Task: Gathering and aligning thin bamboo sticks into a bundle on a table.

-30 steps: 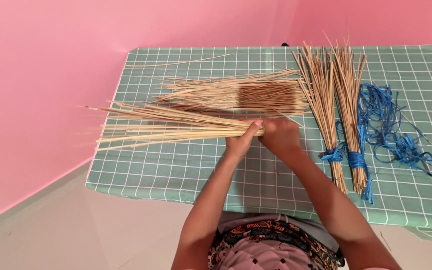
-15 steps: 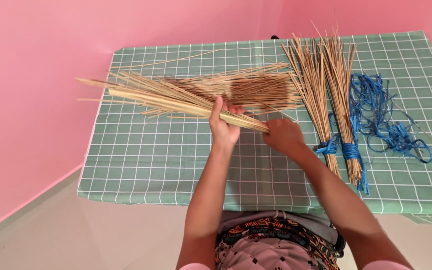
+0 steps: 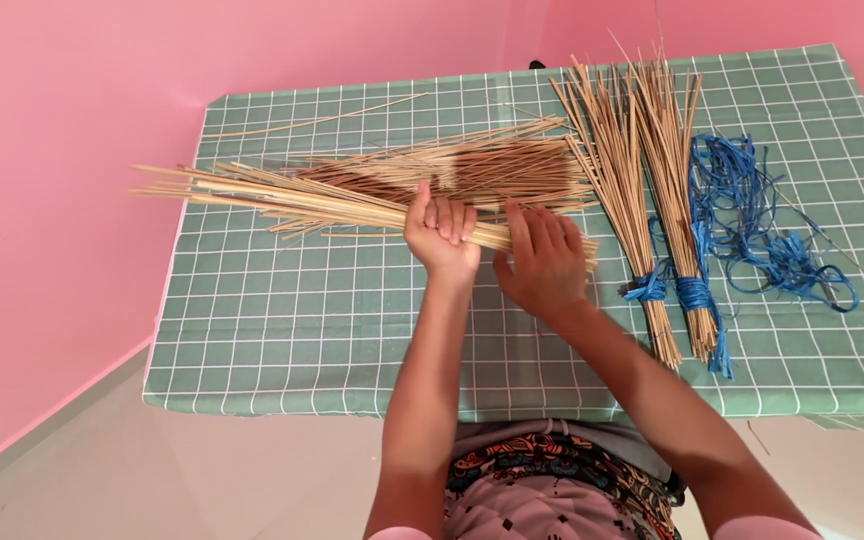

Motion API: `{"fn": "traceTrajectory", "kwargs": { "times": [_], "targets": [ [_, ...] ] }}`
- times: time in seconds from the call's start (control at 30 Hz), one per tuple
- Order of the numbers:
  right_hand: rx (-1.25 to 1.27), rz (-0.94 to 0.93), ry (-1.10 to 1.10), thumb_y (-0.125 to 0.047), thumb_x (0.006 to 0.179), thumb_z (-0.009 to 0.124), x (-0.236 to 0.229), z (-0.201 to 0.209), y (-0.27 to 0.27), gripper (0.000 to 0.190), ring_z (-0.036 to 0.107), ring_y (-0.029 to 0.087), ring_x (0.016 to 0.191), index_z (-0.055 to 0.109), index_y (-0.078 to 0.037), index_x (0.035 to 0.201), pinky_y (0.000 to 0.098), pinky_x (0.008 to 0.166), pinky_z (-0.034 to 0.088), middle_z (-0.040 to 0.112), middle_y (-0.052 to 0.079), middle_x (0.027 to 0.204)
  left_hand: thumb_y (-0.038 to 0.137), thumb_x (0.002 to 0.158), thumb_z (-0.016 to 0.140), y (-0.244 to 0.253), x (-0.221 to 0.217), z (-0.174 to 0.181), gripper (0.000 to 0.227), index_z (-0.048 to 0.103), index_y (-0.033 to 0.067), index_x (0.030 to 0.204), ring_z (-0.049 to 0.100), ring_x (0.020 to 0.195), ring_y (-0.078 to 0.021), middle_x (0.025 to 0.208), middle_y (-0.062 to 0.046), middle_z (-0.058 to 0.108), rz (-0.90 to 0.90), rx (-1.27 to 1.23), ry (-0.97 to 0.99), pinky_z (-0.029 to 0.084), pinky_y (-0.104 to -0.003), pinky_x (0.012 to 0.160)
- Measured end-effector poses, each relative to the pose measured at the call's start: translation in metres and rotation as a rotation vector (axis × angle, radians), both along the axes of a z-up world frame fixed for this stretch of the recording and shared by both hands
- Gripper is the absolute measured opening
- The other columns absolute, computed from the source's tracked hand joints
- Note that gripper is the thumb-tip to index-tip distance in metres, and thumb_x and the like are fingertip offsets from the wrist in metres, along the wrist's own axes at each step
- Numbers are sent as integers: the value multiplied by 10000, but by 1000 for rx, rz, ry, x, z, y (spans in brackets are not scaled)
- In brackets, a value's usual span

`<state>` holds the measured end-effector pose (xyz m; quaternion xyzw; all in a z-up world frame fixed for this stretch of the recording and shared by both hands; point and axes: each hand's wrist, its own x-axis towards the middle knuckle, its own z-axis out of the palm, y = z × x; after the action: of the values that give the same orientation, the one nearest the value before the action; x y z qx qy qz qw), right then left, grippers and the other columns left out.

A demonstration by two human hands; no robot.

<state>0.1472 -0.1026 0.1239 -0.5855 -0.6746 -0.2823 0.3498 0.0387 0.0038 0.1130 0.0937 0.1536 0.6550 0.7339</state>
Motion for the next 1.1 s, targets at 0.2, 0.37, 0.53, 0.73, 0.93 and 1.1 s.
{"fn": "traceTrajectory", "kwargs": {
  "times": [0.2, 0.37, 0.53, 0.73, 0.93, 1.1],
  "targets": [
    [-147, 27, 51, -160, 805, 782, 27, -25, 23, 179, 657, 259, 587, 630, -69, 780, 393, 536, 504, 659, 63, 675, 231, 1035, 570, -17, -3, 7, 522, 301, 210, 589, 205, 332, -122, 433, 24, 270, 13, 66, -56, 220, -293, 369],
    [-334, 11, 100, -205, 858, 762, 38, -45, 36, 204, 679, 286, 585, 644, -106, 724, 421, 539, 533, 692, 88, 685, 132, 1031, 628, -8, 2, -10, 414, 400, 180, 690, 352, 409, -83, 508, 34, 389, -15, 220, -10, 359, -259, 451],
    [-526, 37, 170, -194, 733, 731, 56, -49, 37, 209, 686, 333, 603, 758, -139, 932, 471, 574, 557, 703, 117, 675, 81, 977, 668, -5, -5, -35, 90, 597, 59, 1029, 635, 1019, -248, 1047, -114, 653, -208, 405, 105, 500, -440, 959],
    [-545, 21, 166, -179, 790, 683, 71, -50, 19, 281, 679, 326, 551, 797, -200, 1046, 468, 550, 559, 726, 104, 696, 135, 929, 684, -11, -10, -25, 305, 612, 95, 1223, 657, 1151, -341, 1168, -173, 691, -277, 423, 38, 474, -492, 1101],
    [-524, -40, 119, -310, 952, 652, 81, -56, 11, 252, 653, 323, 514, 760, -145, 794, 459, 513, 529, 668, 111, 601, 243, 989, 658, 1, -16, -8, 139, 588, 123, 994, 654, 846, -248, 841, -67, 655, -2, 76, -20, 551, -427, 862],
    [-511, -90, 100, -339, 1029, 638, 79, -54, 10, 409, 634, 301, 487, 696, -124, 686, 436, 500, 503, 650, 100, 569, 407, 1052, 596, 0, -18, 4, 480, 429, 166, 671, 316, 453, -104, 506, 40, 319, 53, 45, 41, 315, -279, 468]
  ]
}}
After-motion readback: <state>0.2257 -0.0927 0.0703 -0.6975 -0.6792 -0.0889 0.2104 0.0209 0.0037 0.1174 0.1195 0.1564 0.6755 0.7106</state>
